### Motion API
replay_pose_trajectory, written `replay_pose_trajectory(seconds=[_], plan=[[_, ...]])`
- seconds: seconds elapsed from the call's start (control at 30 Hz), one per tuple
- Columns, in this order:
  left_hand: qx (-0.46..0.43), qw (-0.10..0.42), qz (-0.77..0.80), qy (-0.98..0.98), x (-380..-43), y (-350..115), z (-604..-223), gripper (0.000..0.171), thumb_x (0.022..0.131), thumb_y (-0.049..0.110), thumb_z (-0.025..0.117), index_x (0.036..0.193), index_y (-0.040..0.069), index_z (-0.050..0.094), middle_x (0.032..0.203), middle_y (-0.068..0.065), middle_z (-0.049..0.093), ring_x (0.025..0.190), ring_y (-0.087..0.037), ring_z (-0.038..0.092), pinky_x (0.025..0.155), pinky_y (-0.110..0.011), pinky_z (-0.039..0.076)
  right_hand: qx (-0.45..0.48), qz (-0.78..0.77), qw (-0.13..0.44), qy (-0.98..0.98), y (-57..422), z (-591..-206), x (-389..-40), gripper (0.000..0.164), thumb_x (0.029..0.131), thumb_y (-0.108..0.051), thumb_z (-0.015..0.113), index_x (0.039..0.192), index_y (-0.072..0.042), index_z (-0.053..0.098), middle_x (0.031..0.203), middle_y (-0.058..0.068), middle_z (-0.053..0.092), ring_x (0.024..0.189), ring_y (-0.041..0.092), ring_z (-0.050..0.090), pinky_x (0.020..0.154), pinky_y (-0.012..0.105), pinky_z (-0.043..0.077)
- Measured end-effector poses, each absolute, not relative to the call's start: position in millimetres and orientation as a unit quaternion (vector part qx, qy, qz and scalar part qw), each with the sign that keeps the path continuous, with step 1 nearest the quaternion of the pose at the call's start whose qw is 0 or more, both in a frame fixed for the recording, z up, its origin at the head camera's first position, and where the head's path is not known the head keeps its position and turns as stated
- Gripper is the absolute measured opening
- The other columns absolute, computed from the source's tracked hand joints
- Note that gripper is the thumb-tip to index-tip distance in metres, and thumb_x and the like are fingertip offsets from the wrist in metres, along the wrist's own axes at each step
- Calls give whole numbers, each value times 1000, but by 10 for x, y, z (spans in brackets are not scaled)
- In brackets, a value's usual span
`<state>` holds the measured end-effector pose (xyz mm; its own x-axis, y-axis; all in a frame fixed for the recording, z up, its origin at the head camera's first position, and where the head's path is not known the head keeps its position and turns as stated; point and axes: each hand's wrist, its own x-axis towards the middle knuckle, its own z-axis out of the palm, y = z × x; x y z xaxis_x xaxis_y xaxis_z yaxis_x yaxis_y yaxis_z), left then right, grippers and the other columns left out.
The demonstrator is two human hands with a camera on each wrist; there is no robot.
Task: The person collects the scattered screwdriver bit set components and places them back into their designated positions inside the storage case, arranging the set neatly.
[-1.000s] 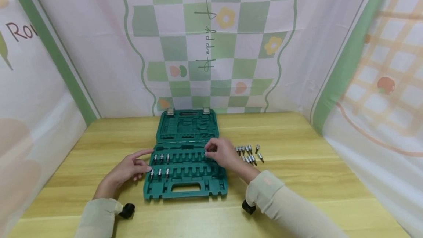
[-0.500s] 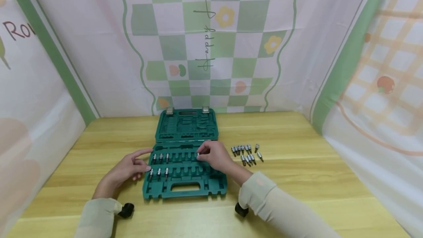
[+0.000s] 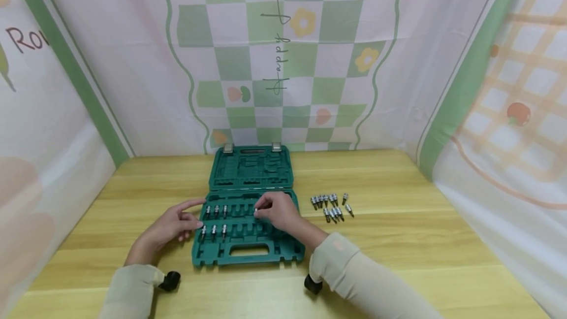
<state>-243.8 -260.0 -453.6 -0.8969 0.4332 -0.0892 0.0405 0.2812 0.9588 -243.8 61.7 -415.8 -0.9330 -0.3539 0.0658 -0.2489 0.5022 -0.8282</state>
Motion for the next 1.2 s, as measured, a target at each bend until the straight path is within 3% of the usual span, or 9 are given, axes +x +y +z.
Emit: replay_pose_trajectory(seconds=[1.2], plan=[[132, 167, 573, 791, -2431, -2586, -4527, 66, 94, 16, 66, 151, 10, 34, 86, -15, 66, 57, -15, 52, 51, -27, 49, -168, -494, 56, 851, 233, -4249, -2325, 4, 87, -11, 75, 89, -9, 74, 82, -6, 64, 74, 11, 58, 62, 28, 50]])
